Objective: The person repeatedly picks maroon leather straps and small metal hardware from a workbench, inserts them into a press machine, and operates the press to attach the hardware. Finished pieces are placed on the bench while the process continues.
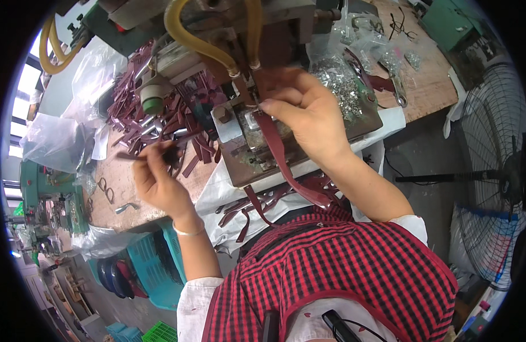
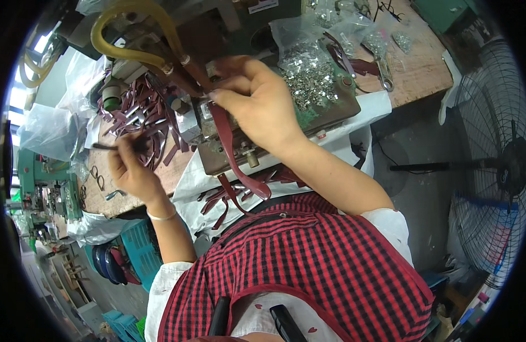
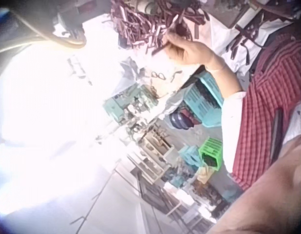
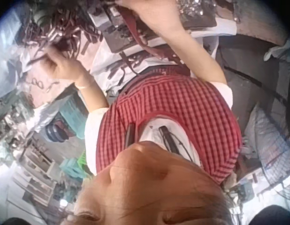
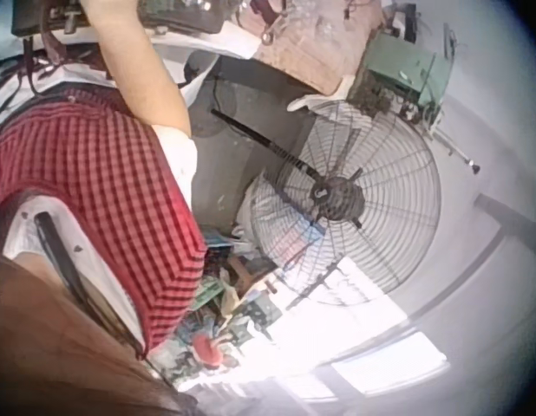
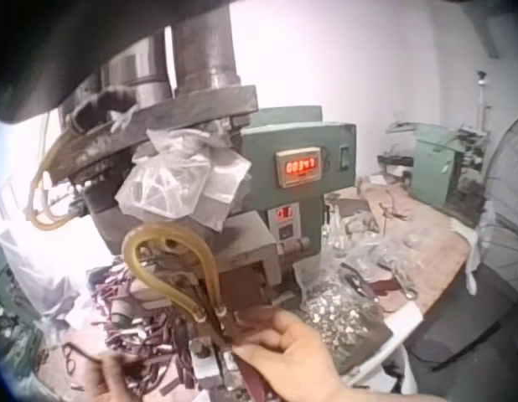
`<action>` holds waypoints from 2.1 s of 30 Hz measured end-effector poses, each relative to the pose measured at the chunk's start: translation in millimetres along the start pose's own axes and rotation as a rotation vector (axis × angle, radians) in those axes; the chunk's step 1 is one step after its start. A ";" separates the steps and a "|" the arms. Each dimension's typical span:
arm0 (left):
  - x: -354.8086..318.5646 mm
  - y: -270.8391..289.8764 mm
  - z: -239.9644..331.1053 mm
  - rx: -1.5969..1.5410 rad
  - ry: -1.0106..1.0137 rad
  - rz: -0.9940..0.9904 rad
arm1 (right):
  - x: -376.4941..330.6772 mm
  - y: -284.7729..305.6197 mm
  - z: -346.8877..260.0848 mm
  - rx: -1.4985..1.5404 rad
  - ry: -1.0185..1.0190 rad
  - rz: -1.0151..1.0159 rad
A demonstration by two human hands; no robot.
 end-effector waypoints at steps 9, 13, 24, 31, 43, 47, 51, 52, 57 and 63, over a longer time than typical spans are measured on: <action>-43.1 -64.5 89.4 0.235 -0.701 -0.475 | -40.2 -0.7 -23.2 -0.588 0.390 -0.023; -60.7 -102.8 87.9 0.357 -0.916 -0.660 | -1.4 76.3 11.4 -1.335 0.444 0.266; -63.1 -103.7 72.6 0.200 -0.978 -0.523 | 0.2 106.0 42.9 -1.496 0.570 0.105; -74.8 -40.0 55.7 0.391 -0.714 -0.414 | 6.5 127.1 43.5 -1.234 0.406 0.311; 20.2 41.2 -80.3 0.782 -0.279 -0.619 | -1.1 124.3 55.8 -0.736 0.216 0.319; 54.4 72.1 -69.1 0.245 0.180 -0.189 | 3.5 121.8 50.3 -0.628 0.215 0.308; 87.4 53.2 -30.4 0.855 -0.101 -0.259 | 14.5 119.0 53.3 -0.645 0.220 0.297; 83.5 50.0 -44.5 0.991 -0.126 -0.299 | 15.7 124.3 59.5 -0.685 0.215 0.298; 54.1 54.9 -68.4 0.854 -0.239 -0.107 | -26.6 136.1 35.7 -1.075 0.419 0.408; 23.9 66.0 -38.2 0.106 0.142 0.078 | -69.0 193.2 36.4 -0.706 0.174 0.509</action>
Point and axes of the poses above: each hand's wrist, its own x-axis towards the middle knuckle, its own y-axis out of the back of the hand, z = x × y, the point moved 5 cm from there along x, towards the middle knuckle, and after that the axes turned 3 degrees about -x, right-handed, at the moved point
